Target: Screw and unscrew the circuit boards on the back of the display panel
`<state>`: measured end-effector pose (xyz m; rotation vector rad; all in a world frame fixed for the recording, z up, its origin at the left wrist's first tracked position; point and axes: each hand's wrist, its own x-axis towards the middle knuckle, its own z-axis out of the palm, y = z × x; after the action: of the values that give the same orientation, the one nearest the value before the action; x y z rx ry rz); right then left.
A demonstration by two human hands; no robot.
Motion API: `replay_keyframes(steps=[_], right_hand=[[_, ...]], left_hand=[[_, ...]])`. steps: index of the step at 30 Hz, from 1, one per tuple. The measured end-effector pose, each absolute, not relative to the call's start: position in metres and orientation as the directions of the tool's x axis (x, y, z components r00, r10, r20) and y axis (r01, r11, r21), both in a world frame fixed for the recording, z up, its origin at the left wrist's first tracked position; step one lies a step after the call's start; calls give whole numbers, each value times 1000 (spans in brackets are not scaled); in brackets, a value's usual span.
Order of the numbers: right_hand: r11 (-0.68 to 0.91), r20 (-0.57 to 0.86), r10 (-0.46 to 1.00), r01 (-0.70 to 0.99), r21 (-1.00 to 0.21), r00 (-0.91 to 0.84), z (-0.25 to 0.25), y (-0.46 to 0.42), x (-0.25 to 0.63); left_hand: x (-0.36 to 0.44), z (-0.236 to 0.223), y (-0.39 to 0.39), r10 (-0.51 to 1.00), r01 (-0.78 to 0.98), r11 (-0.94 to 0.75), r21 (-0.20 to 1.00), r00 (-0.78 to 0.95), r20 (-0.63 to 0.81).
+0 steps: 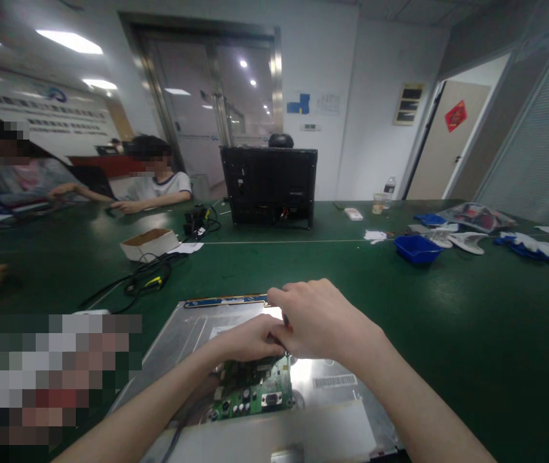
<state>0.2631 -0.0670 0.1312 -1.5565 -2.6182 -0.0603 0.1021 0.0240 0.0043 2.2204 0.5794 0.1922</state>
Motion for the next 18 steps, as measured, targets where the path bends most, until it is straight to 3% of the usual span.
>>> replay_keyframes(steps=[5, 11, 18], right_hand=[[498, 88, 866, 865, -65, -492, 131, -68, 262], [356, 102, 926, 931, 82, -364, 128, -61, 256], [482, 109, 874, 873, -69, -474, 130, -67, 260]], left_hand=[[102, 2, 24, 467, 341, -546, 765, 882, -60], [101, 6, 22, 469, 341, -536, 773, 881, -63], [102, 6, 23, 477, 351, -535, 768, 876, -68]])
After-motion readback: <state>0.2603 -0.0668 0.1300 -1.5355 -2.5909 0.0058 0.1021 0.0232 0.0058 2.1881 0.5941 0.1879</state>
